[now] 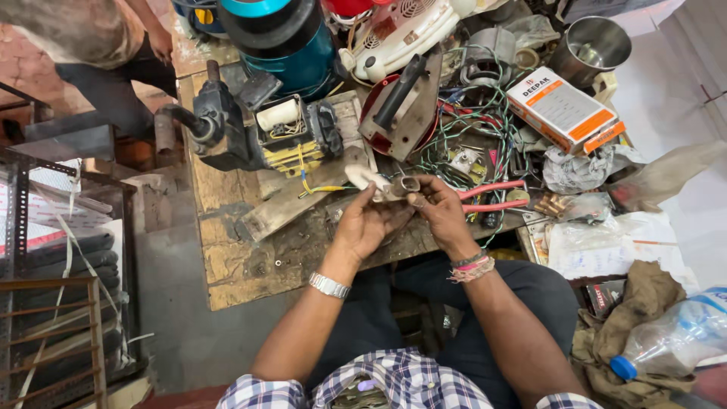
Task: The person works at a cluttered workbench, using pliers and a screwdriver to manipulate wires and small components. They handle a white plastic housing and a black cylindrical part, stripping wires and adjusting connections while seated.
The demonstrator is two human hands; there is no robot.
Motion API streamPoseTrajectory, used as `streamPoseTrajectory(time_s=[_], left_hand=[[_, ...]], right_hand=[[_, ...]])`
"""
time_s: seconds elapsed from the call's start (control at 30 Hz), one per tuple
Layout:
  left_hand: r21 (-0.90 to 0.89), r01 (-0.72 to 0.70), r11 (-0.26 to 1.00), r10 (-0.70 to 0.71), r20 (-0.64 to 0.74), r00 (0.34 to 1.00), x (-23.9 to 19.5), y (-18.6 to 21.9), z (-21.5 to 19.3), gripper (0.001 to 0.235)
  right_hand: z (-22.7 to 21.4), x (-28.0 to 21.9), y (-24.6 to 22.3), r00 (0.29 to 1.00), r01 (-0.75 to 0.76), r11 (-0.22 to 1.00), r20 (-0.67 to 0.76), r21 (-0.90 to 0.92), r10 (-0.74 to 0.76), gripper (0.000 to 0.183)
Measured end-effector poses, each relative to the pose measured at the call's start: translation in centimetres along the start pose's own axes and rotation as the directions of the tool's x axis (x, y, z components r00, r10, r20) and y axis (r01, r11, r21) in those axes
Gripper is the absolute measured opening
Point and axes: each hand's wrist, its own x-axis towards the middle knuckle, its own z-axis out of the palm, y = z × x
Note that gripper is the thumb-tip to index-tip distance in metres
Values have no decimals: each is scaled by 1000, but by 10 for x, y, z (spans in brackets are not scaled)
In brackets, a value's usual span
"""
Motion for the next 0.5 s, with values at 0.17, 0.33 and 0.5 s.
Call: streamPoseTrajectory(time_s=[0.17,0.33,0.5], left_hand=[[336,-328,883,330,51,942,6,0,-1,35],[461,-476,749,493,91,865,6,5,7,34],[426,-521,739,539,89,837,12,0,12,33]], right_hand=[[1,1,-15,997,29,993,70,-118,-21,43],[4,-1,-15,962,-268,963,60,40,265,54],[8,-1,6,942,-336,941,-10,31,336,50]])
